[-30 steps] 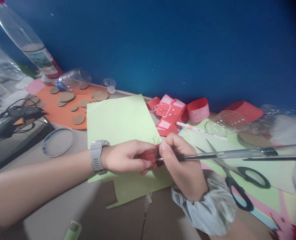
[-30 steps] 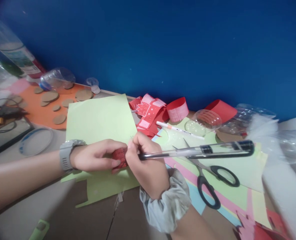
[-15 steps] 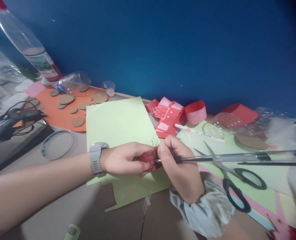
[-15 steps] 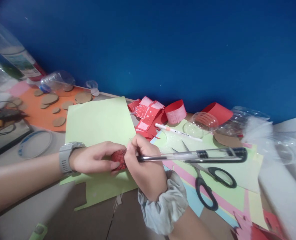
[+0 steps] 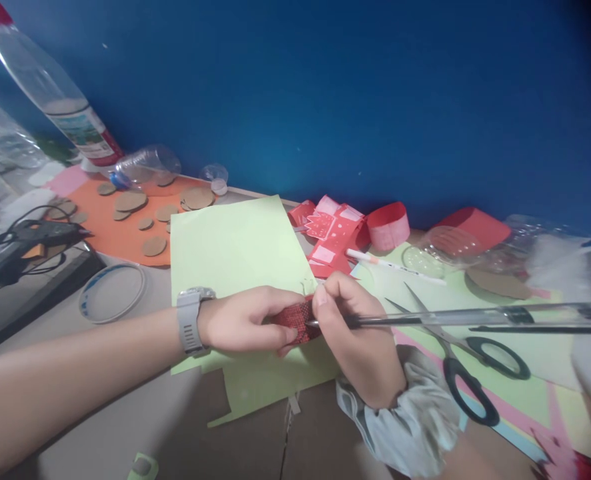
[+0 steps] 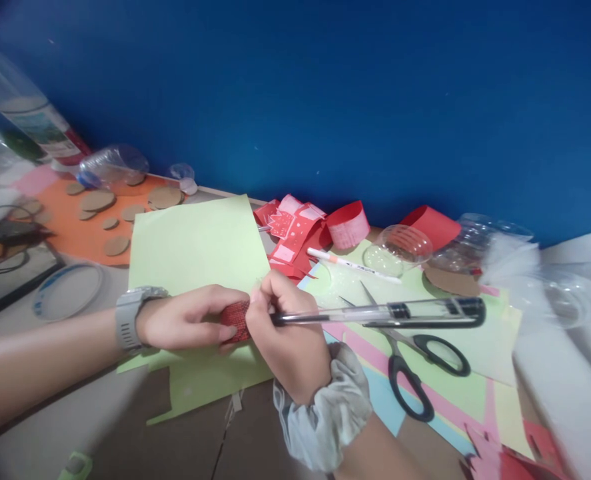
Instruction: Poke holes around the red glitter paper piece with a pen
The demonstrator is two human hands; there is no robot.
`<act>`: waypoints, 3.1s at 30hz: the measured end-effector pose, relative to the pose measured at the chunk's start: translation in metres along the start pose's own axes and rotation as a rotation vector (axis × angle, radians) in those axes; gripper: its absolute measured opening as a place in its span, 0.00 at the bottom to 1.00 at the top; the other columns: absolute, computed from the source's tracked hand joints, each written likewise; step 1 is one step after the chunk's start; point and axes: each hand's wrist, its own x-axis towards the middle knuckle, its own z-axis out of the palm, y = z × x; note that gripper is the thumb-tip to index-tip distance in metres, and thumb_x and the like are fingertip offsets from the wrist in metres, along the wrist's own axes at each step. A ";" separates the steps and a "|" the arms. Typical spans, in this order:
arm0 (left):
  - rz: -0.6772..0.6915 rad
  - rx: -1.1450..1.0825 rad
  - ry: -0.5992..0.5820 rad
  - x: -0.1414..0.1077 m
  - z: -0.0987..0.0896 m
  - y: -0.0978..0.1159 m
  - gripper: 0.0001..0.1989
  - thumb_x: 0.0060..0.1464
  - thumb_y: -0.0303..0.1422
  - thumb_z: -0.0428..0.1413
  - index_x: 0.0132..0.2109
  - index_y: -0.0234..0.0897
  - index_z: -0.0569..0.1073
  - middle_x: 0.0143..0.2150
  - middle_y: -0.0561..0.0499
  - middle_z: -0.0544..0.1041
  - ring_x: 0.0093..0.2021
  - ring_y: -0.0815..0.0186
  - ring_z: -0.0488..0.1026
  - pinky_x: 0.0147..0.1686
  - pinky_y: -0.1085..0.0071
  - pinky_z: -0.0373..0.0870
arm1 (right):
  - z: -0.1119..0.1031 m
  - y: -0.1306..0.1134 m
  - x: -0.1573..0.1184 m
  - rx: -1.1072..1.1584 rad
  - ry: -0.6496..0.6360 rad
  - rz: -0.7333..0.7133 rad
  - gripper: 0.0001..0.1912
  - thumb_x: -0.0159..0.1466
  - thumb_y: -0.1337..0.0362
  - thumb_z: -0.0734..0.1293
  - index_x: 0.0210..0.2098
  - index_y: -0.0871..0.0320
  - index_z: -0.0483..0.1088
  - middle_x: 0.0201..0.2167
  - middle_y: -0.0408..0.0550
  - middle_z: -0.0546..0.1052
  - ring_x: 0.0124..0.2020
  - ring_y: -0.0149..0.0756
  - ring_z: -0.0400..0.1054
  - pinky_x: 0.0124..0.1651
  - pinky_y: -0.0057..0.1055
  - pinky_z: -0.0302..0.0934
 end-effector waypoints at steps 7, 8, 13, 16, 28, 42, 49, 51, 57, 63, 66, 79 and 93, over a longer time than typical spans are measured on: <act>0.008 0.007 -0.004 0.000 -0.001 -0.001 0.03 0.56 0.28 0.50 0.34 0.33 0.65 0.28 0.51 0.71 0.27 0.69 0.67 0.30 0.75 0.66 | 0.001 -0.001 0.000 0.003 0.008 -0.008 0.14 0.64 0.67 0.58 0.22 0.55 0.51 0.19 0.37 0.53 0.20 0.26 0.49 0.23 0.26 0.47; 0.007 0.008 -0.005 0.000 -0.001 -0.001 0.03 0.56 0.28 0.50 0.34 0.33 0.65 0.28 0.51 0.71 0.27 0.69 0.67 0.30 0.75 0.66 | 0.001 -0.001 0.000 -0.004 0.007 -0.009 0.14 0.63 0.68 0.58 0.22 0.55 0.51 0.19 0.37 0.53 0.20 0.26 0.48 0.23 0.26 0.47; -0.002 0.005 -0.002 0.000 -0.001 0.000 0.04 0.57 0.29 0.51 0.34 0.33 0.65 0.27 0.51 0.71 0.27 0.69 0.67 0.30 0.75 0.66 | 0.000 0.001 0.000 -0.008 0.001 -0.022 0.14 0.63 0.69 0.58 0.22 0.55 0.52 0.19 0.37 0.54 0.21 0.27 0.50 0.24 0.26 0.48; 0.007 0.013 -0.001 0.000 -0.001 0.000 0.03 0.56 0.29 0.50 0.34 0.33 0.65 0.27 0.51 0.71 0.27 0.69 0.67 0.30 0.75 0.66 | 0.000 0.000 0.000 0.000 -0.001 -0.006 0.14 0.63 0.69 0.58 0.22 0.55 0.51 0.19 0.37 0.54 0.21 0.27 0.49 0.24 0.26 0.48; -0.001 0.006 -0.004 0.000 0.000 -0.001 0.03 0.55 0.29 0.51 0.34 0.33 0.64 0.27 0.51 0.71 0.27 0.68 0.68 0.30 0.74 0.67 | 0.001 -0.001 0.000 -0.025 0.001 -0.008 0.15 0.62 0.68 0.59 0.22 0.55 0.51 0.18 0.37 0.53 0.20 0.26 0.48 0.23 0.26 0.47; 0.020 0.004 -0.015 0.001 -0.001 -0.001 0.04 0.57 0.29 0.50 0.35 0.32 0.65 0.28 0.50 0.70 0.28 0.68 0.67 0.31 0.73 0.65 | 0.000 0.000 0.002 0.017 0.006 -0.022 0.14 0.64 0.69 0.57 0.22 0.55 0.52 0.19 0.37 0.54 0.21 0.27 0.50 0.24 0.26 0.48; 0.003 0.003 -0.008 0.000 0.000 0.000 0.03 0.56 0.28 0.50 0.34 0.32 0.65 0.28 0.50 0.70 0.27 0.68 0.67 0.30 0.74 0.65 | -0.001 0.000 0.000 -0.024 -0.010 -0.033 0.13 0.61 0.72 0.58 0.22 0.55 0.52 0.18 0.37 0.55 0.21 0.27 0.50 0.23 0.25 0.49; 0.002 0.003 -0.007 0.000 0.000 0.000 0.03 0.56 0.28 0.50 0.34 0.32 0.65 0.28 0.50 0.70 0.27 0.68 0.67 0.30 0.74 0.65 | -0.001 0.001 0.000 -0.019 -0.010 -0.036 0.13 0.62 0.71 0.58 0.22 0.55 0.53 0.19 0.37 0.55 0.21 0.27 0.51 0.24 0.25 0.49; -0.005 0.014 -0.004 0.001 -0.001 0.000 0.03 0.55 0.27 0.50 0.33 0.32 0.65 0.28 0.51 0.70 0.27 0.69 0.67 0.30 0.75 0.64 | 0.000 0.001 0.001 -0.046 0.009 -0.055 0.14 0.63 0.70 0.58 0.22 0.55 0.52 0.18 0.36 0.54 0.20 0.26 0.50 0.23 0.25 0.49; 0.007 -0.001 0.001 0.000 0.000 -0.001 0.03 0.56 0.27 0.50 0.34 0.32 0.65 0.28 0.52 0.70 0.27 0.70 0.67 0.29 0.76 0.64 | 0.000 0.002 0.000 -0.013 0.001 -0.055 0.13 0.62 0.71 0.57 0.22 0.55 0.52 0.18 0.36 0.55 0.20 0.26 0.50 0.23 0.25 0.49; 0.012 -0.005 -0.008 -0.001 0.001 -0.002 0.03 0.58 0.27 0.49 0.35 0.32 0.65 0.28 0.51 0.70 0.27 0.69 0.67 0.30 0.75 0.65 | -0.001 0.001 -0.001 -0.014 0.019 -0.065 0.13 0.61 0.72 0.58 0.22 0.55 0.52 0.18 0.36 0.55 0.20 0.26 0.50 0.23 0.24 0.49; 0.044 -0.049 -0.004 0.000 0.001 -0.004 0.07 0.62 0.28 0.46 0.35 0.32 0.64 0.27 0.51 0.69 0.28 0.70 0.68 0.32 0.75 0.67 | 0.001 0.000 0.000 0.007 0.023 -0.045 0.13 0.62 0.71 0.58 0.22 0.55 0.52 0.19 0.36 0.55 0.21 0.26 0.50 0.23 0.25 0.49; 0.036 0.017 -0.024 0.000 0.001 -0.003 0.06 0.61 0.26 0.46 0.34 0.33 0.63 0.28 0.51 0.70 0.28 0.70 0.67 0.33 0.76 0.65 | 0.003 0.001 -0.003 -0.008 0.073 -0.003 0.15 0.63 0.67 0.59 0.22 0.55 0.50 0.19 0.36 0.52 0.20 0.26 0.48 0.23 0.26 0.47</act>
